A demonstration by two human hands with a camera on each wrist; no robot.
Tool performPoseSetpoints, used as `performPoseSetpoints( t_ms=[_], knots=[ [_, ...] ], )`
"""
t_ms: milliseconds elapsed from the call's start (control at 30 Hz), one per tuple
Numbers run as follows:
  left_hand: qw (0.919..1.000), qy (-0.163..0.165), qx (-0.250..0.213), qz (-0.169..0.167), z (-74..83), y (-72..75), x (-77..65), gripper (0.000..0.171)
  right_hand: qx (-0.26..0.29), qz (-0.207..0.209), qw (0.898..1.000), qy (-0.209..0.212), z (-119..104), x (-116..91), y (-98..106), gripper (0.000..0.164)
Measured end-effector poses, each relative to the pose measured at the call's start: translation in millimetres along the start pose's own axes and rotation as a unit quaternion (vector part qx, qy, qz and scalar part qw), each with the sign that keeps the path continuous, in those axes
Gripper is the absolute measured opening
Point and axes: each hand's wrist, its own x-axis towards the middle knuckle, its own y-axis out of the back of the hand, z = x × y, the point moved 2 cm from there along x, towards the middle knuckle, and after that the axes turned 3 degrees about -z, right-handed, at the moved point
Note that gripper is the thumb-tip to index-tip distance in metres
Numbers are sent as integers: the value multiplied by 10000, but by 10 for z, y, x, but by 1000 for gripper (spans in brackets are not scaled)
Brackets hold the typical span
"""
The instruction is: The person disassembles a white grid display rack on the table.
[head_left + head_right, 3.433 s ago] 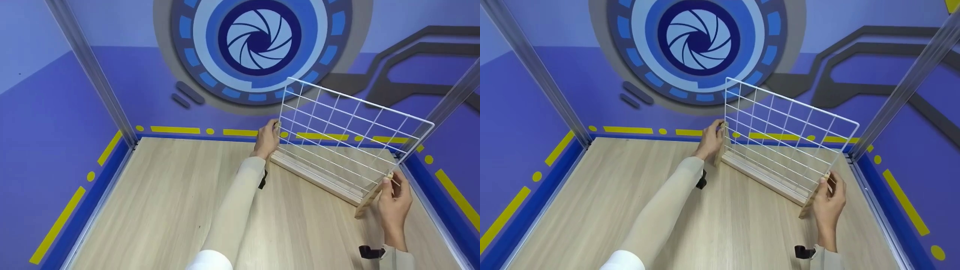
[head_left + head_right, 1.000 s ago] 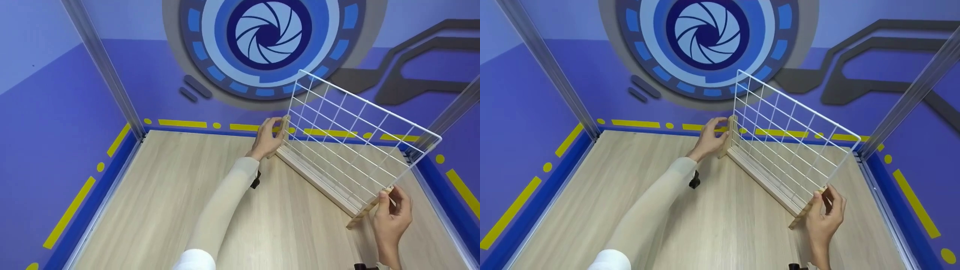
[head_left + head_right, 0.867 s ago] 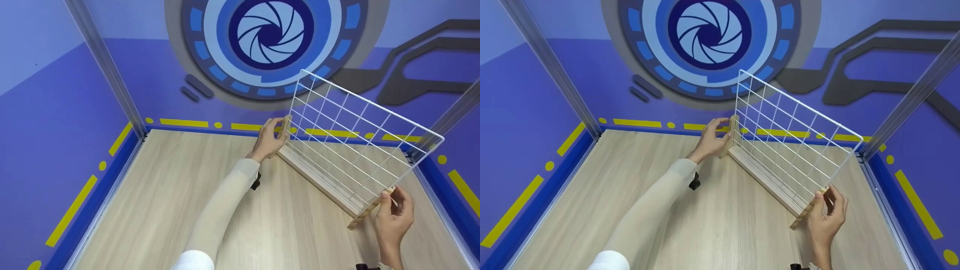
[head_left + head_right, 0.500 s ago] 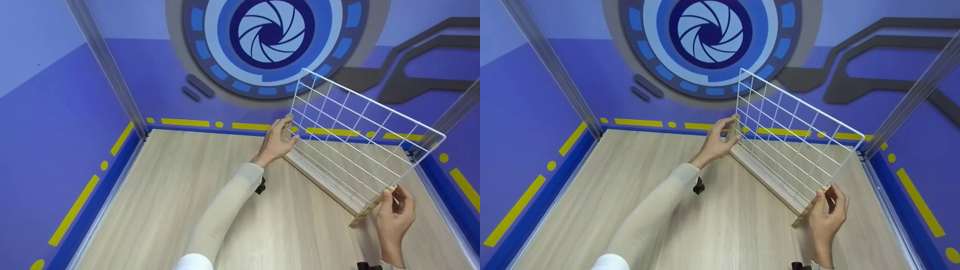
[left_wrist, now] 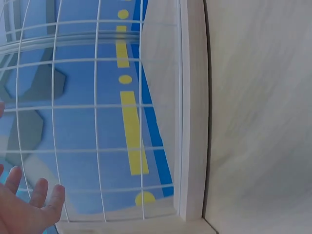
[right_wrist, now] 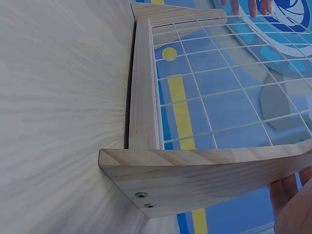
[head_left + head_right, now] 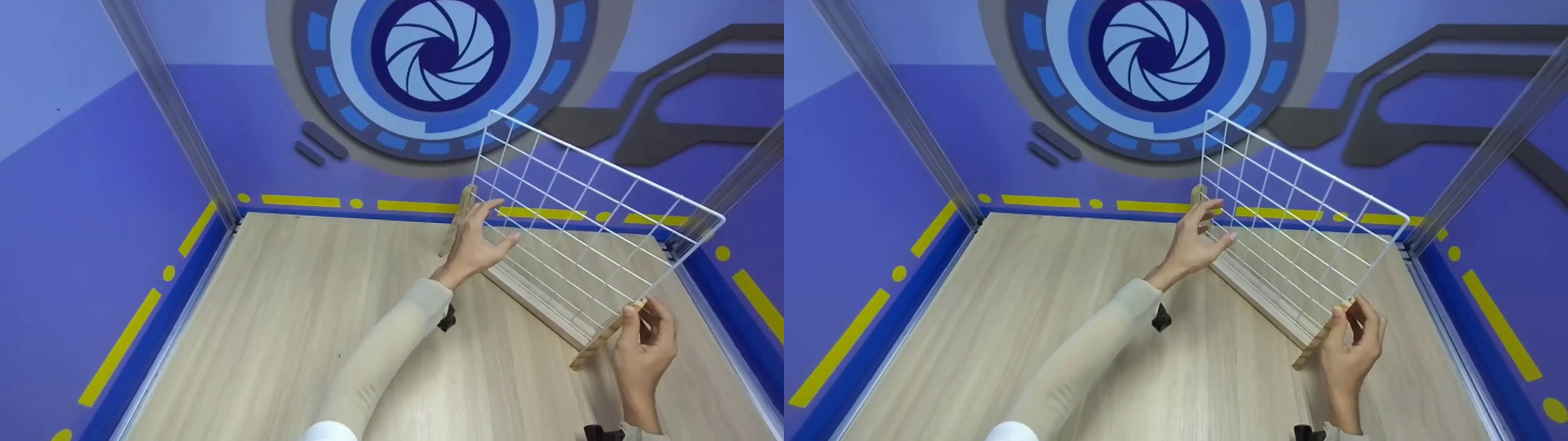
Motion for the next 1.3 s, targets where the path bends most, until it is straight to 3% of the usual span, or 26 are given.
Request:
performPoseSetpoints(
  t_ms=[233, 567, 767, 967, 1300],
  knots=[
    [9997, -92, -219, -40, 137, -188, -19, 72, 102, -3, 9997, 212, 65, 21, 41, 38],
    [9995, -259, -104, 111, 266, -317, 6, 76, 124, -202, 9992, 311, 51, 1, -5, 37],
    [9994, -310, -106, 111, 318, -403, 12, 76, 199, -115, 9990, 372, 81, -2, -16, 38],
    [9987, -486, 123, 83, 391, -492, -5, 76, 140, -89, 9991, 378, 90, 1, -14, 37],
    [9982, -473, 350, 111, 459, -625, 1, 74, 164, -63, 9990, 416, 93, -4, -7, 37]
  ],
)
